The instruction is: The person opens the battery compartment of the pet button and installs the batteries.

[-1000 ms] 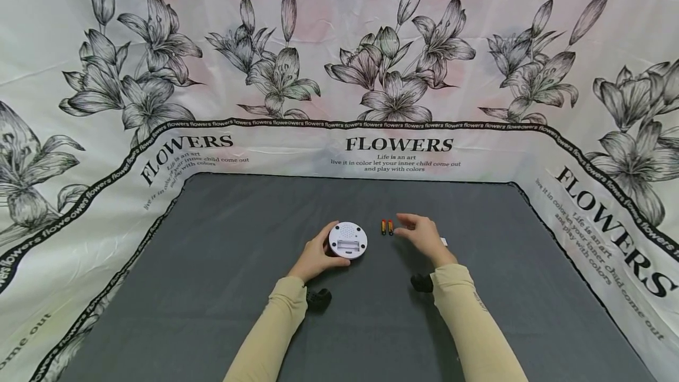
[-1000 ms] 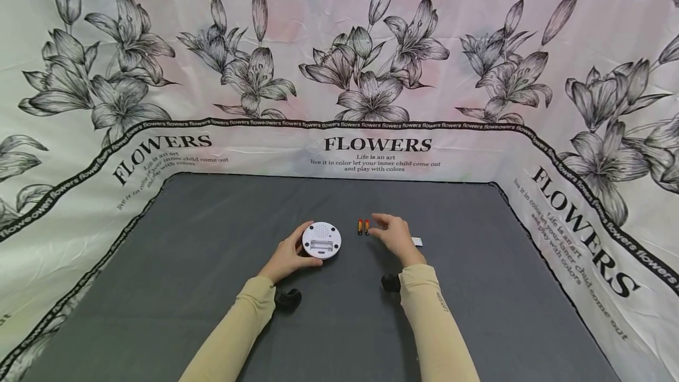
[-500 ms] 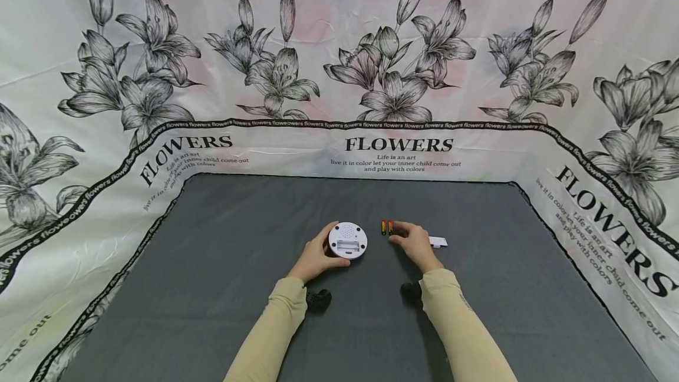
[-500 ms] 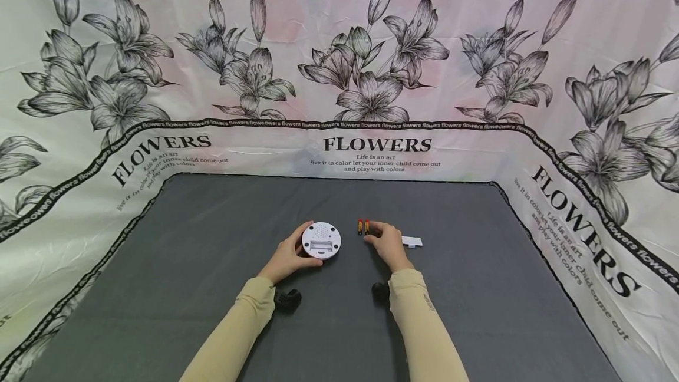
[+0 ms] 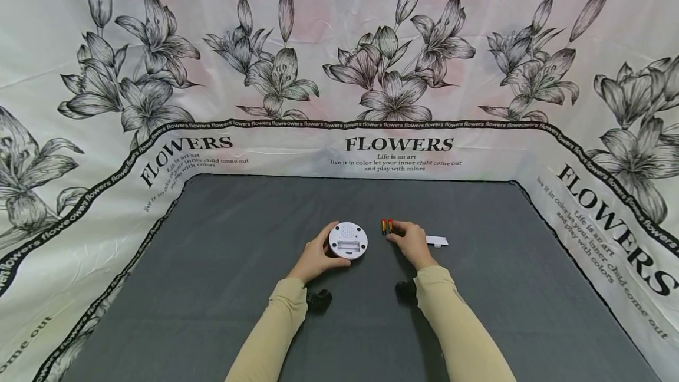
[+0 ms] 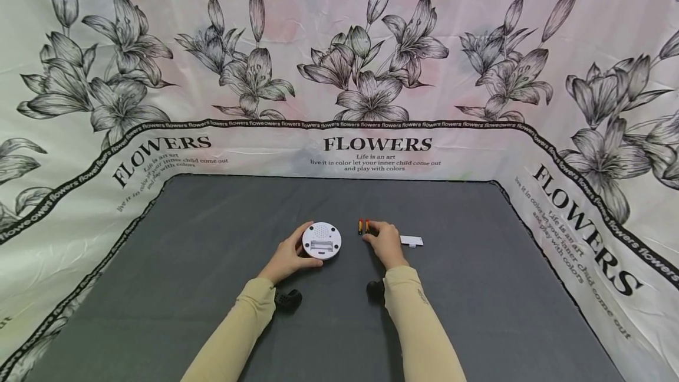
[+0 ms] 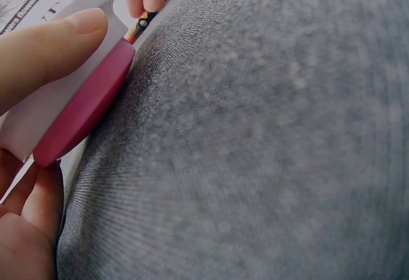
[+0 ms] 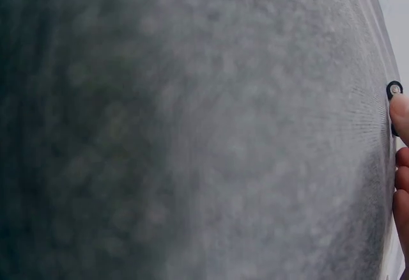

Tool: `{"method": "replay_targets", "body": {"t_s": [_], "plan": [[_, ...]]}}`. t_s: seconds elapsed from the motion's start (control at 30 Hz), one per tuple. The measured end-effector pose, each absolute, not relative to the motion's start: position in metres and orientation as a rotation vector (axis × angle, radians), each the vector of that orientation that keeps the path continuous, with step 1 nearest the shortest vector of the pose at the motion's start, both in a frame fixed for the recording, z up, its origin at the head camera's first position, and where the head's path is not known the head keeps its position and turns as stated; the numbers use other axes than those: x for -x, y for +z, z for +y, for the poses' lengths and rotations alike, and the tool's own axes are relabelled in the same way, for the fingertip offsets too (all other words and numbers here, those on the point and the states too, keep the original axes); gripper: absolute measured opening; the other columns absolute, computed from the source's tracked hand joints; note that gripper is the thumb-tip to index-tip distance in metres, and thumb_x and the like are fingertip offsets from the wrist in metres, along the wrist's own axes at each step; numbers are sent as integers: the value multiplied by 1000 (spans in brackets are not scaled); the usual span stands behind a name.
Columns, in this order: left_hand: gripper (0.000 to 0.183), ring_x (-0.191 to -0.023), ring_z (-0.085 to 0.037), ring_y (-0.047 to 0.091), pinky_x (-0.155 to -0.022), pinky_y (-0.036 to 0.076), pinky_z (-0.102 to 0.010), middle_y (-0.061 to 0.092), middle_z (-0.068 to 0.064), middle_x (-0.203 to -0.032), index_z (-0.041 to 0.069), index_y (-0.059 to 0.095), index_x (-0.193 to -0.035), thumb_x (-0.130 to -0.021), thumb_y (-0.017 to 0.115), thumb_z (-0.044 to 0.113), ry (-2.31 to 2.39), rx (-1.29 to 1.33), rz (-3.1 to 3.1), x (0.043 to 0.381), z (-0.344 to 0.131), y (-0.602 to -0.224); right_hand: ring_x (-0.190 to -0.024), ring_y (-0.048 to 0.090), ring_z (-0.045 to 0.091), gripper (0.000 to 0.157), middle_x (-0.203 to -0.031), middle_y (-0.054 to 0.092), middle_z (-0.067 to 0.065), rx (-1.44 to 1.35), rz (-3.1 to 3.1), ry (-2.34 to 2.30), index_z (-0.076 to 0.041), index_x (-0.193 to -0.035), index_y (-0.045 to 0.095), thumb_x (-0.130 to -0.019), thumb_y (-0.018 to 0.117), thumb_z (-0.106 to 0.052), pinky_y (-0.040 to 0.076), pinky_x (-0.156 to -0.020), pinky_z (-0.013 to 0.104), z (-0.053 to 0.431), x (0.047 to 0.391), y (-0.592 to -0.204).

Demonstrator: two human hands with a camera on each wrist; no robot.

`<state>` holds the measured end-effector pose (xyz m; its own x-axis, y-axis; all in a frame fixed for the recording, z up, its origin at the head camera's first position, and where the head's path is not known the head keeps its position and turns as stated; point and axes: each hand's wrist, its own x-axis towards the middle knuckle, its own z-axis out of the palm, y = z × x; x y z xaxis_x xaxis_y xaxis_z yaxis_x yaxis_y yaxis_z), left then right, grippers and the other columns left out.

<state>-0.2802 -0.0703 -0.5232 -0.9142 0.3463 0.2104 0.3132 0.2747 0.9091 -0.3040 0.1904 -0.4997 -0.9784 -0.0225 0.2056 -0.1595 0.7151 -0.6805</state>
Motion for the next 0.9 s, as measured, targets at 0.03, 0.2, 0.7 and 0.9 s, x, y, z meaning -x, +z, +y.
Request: {"method": "replay_targets", "body": {"t_s": [0.03,0.2,0.7,0.9], "plan": [[100,-129,-15,35,-100,35,-31,35,-6,-143,12,28,-146,-66,86,20,1764,-646,2479,280,-70,-524,-108,52,39,42,-113,60,23,-149,-2733,1104,3,-117,62,-79,74,-10,41,-91,49,190,304,-500],[100,-129,-14,35,-99,36,-27,32,-5,-145,13,25,-147,-67,85,17,1794,-634,2405,278,-69,-523,-107,52,39,38,-112,61,22,-162,-2752,1048,2,-114,65,-79,74,-11,41,-90,50,190,304,-498],[93,-130,-21,35,-101,35,-33,32,-15,-144,11,26,-146,-71,81,7,1793,-665,2395,259,-71,-490,-87,52,36,16,-90,61,17,-101,-2810,700,3,-94,71,-81,67,-5,46,-76,45,183,302,-494],[93,-129,-22,36,-101,36,-34,32,-15,-144,11,26,-146,-71,81,6,1804,-670,2375,259,-71,-490,-77,58,33,14,-85,63,18,-20,-2773,768,6,-89,70,-78,65,0,49,-68,43,183,300,-491]]}}
